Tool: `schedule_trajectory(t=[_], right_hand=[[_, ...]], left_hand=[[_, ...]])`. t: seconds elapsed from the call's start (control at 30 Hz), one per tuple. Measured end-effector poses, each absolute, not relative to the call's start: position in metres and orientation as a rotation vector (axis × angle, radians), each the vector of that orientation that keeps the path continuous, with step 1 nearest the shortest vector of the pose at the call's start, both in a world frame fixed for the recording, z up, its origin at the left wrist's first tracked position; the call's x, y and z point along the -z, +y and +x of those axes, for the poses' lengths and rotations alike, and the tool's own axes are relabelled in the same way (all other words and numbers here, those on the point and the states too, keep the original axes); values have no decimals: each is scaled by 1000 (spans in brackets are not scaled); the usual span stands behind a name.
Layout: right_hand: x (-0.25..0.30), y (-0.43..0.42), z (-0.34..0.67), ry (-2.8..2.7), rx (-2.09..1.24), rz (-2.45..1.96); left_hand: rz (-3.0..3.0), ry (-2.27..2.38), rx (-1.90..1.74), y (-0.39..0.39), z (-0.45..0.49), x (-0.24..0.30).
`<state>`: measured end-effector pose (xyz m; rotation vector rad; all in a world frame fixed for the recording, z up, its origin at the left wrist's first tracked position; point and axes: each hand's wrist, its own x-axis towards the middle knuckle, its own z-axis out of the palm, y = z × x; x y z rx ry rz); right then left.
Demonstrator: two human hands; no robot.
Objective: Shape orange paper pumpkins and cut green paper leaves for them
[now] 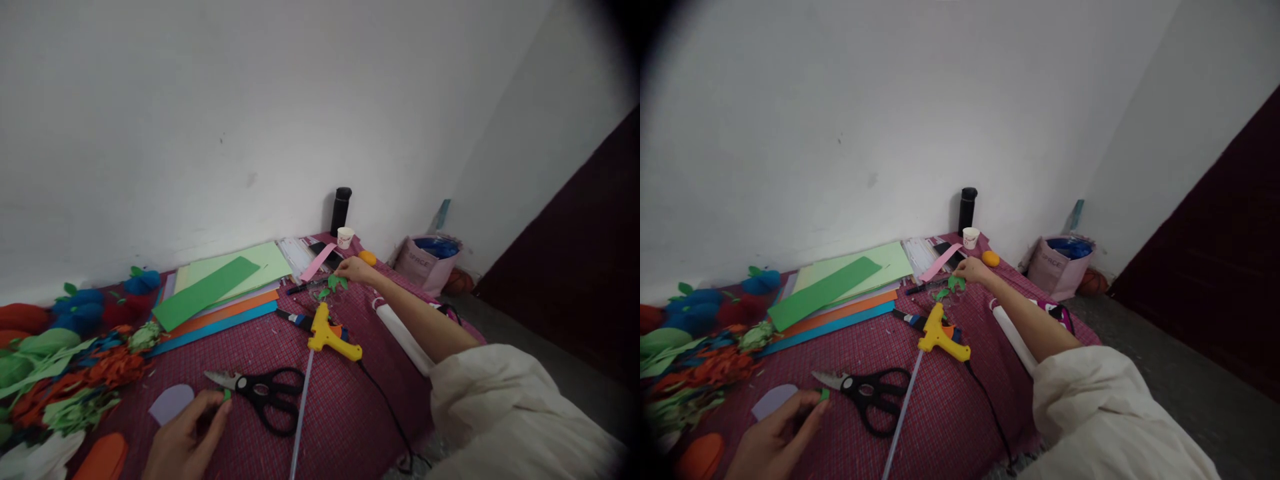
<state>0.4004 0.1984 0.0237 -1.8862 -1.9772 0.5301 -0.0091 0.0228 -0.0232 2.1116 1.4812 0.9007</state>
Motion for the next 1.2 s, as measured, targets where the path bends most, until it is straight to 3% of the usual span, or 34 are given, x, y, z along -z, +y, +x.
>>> schedule_trajectory(t=[0.3, 0.6, 0.83, 1.2], right_hand=[[-21, 197, 390, -1981, -710, -1856], [-29, 205, 400, -1858, -504, -1934], [-23, 201, 392, -1910, -709, -1951], [-8, 202, 409, -1848, -664, -2355]], left_hand=[[2129, 1475, -882, 21, -10, 23], [2105, 1485, -882, 23, -8, 21], [2098, 1501, -884, 23, -9, 19], [2043, 1498, -854, 22, -7, 17]])
